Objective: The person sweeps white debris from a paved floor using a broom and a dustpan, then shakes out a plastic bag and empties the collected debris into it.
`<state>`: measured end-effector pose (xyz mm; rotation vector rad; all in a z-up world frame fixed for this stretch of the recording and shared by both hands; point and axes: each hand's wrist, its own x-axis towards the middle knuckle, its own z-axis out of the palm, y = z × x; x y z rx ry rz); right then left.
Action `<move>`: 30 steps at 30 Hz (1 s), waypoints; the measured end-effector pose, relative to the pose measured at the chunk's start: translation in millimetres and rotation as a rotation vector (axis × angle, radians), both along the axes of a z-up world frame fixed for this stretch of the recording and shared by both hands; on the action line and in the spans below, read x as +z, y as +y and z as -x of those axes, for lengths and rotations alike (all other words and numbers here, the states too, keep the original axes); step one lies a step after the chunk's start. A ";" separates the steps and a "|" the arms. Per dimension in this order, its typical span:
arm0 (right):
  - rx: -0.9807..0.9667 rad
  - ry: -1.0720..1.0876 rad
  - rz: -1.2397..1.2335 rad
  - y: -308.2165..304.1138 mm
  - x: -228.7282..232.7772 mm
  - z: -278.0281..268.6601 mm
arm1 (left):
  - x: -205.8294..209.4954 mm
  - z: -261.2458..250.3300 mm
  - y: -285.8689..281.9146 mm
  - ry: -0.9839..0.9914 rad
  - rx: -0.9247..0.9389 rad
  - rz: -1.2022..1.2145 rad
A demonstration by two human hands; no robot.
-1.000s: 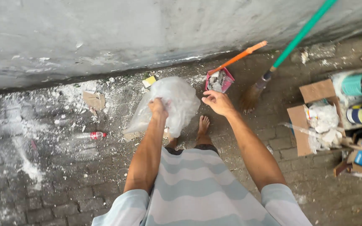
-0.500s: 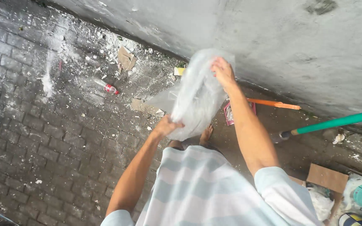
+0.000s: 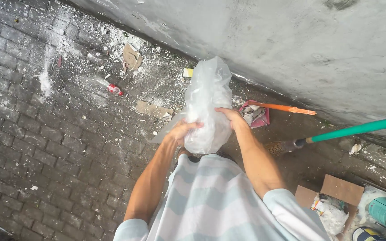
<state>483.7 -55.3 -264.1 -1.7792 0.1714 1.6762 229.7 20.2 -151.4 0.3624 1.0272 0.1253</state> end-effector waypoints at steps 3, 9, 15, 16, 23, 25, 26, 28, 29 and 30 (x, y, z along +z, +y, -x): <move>-0.155 -0.296 0.049 -0.7 -10.4 -4.9 | -19.3 39.7 32.3 0.218 0.397 -0.222; -0.354 -0.224 -0.125 -31.1 -6.4 -20.2 | -14.3 85.3 53.4 0.002 0.576 -0.146; -0.289 -0.504 -0.335 -62.3 -4.0 -4.1 | -57.7 85.1 50.5 0.367 -0.029 -0.209; -0.361 -0.531 -0.383 -71.6 -2.2 -10.1 | -73.6 94.0 57.6 0.298 0.198 -0.329; -0.428 -0.737 -0.420 -74.6 15.3 -21.0 | -58.8 83.5 76.8 0.073 0.143 -0.250; -0.302 -0.771 -0.505 -67.7 29.0 -21.7 | -42.1 69.1 85.6 0.111 0.019 -0.207; -0.167 -0.796 -0.597 -64.2 35.9 -22.1 | -36.4 66.2 90.6 0.154 -0.095 -0.168; -0.067 -0.822 -0.543 -65.4 52.4 -27.4 | -27.4 74.8 101.5 0.177 -0.157 -0.166; 0.034 -0.844 -0.488 -66.6 59.6 -31.4 | -24.8 81.8 107.8 0.202 -0.216 -0.162; 0.032 -0.850 -0.491 -69.4 65.5 -35.5 | -21.9 93.2 113.0 0.197 -0.216 -0.167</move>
